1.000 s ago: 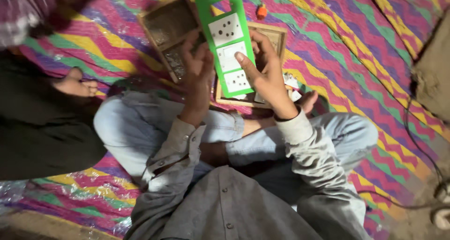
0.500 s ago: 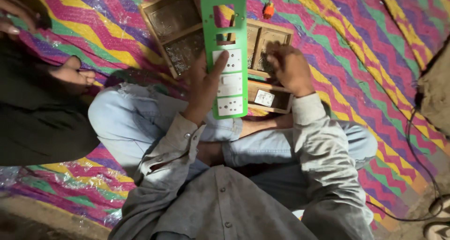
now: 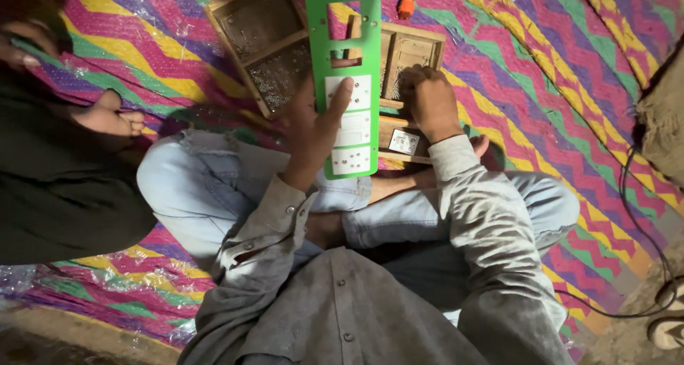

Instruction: The person sits on a colorful mat and assembles white electrical switches into a green plastic housing. They pick up individual switches from a wooden box, place them into the housing slots, and secure them with screws using a screwdriver. The person repeats this process for multiple switches, occasionally adjusting the housing and retrieving more components.

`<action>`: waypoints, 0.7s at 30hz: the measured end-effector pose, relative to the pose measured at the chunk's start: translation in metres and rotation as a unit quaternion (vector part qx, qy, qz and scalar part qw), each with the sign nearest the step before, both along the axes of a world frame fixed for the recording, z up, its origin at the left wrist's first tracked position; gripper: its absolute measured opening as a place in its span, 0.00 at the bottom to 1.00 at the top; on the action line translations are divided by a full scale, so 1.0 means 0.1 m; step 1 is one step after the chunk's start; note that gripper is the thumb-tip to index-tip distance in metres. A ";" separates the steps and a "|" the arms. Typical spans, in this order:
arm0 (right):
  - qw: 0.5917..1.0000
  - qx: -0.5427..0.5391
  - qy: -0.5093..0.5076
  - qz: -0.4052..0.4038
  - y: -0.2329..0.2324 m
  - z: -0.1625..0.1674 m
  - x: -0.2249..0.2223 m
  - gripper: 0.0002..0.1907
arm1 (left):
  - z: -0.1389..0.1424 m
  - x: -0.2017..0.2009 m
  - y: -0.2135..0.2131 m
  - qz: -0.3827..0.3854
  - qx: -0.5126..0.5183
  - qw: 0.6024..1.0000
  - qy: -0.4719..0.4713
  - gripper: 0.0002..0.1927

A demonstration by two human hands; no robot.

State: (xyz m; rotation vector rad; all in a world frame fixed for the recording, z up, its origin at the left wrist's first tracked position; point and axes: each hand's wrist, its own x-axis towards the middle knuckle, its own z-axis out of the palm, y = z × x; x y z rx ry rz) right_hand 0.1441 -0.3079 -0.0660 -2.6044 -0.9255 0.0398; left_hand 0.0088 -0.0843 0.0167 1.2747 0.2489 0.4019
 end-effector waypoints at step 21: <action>0.824 0.484 0.287 -0.065 0.23 1.02 -0.39 0.12 | 0.04 0.03 -0.06 0.013 0.066 0.998 0.016 0.14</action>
